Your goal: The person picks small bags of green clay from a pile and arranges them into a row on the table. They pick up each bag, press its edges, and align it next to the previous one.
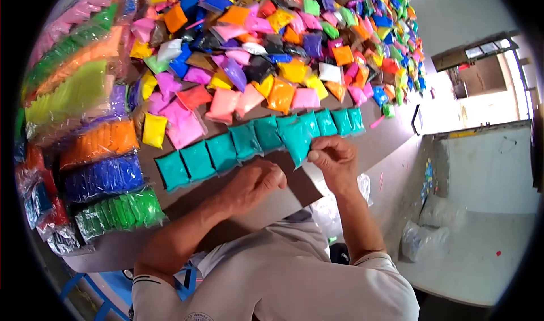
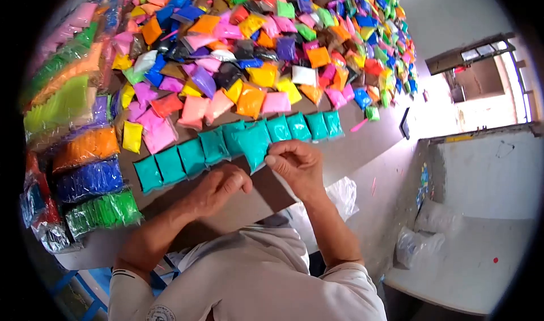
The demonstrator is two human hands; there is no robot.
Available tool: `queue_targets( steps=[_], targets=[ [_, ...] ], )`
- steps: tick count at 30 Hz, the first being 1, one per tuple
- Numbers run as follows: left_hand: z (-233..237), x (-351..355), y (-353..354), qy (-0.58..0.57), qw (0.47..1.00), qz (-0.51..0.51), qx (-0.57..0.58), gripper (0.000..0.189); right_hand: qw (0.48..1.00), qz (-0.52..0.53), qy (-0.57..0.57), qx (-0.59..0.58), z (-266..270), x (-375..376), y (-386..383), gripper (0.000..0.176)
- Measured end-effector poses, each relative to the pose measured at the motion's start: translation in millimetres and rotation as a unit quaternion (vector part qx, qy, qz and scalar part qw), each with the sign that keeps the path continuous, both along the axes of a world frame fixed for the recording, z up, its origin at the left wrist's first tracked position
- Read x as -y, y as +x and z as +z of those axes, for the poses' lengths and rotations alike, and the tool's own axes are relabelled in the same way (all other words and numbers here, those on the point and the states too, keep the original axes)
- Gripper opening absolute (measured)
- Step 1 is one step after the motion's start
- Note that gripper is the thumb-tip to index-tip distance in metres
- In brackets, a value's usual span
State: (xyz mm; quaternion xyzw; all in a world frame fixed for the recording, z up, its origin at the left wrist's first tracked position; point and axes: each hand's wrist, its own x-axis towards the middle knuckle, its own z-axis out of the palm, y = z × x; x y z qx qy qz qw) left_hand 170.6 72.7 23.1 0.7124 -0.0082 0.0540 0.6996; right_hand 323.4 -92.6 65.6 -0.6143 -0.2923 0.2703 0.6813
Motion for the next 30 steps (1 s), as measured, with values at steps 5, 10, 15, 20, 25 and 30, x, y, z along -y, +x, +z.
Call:
queue_targets(
  steps=[5,10,15,20,25,30],
  targets=[
    [-0.5,9.3,-0.9,-0.048,0.999,0.019,0.010,0.036,0.999,-0.023,-0.011,-0.028,-13.9,24.3,-43.8,0.015],
    [-6.3,6.0,1.0,0.117,0.993,-0.003,0.033,0.032,0.995,-0.038,-0.076,0.043,-35.5,33.1,-59.2,0.018],
    [0.9,8.1,3.8,0.159,0.985,0.005,0.062,0.028,0.985,-0.037,-0.016,-0.165,-4.6,14.7,-56.8,0.022],
    [0.1,9.9,3.0,0.225,0.972,-0.018,0.071,0.027,0.986,0.071,-0.068,-0.138,-10.9,18.2,-42.5,0.022],
    [-8.7,14.7,3.7,0.238,0.964,0.010,0.123,0.027,0.991,0.034,-0.062,-0.109,-29.7,22.8,-43.8,0.016],
    [-6.2,11.0,4.2,0.182,0.981,-0.009,0.066,0.026,0.986,0.022,-0.045,-0.162,-20.6,13.2,-45.0,0.019]
  ],
)
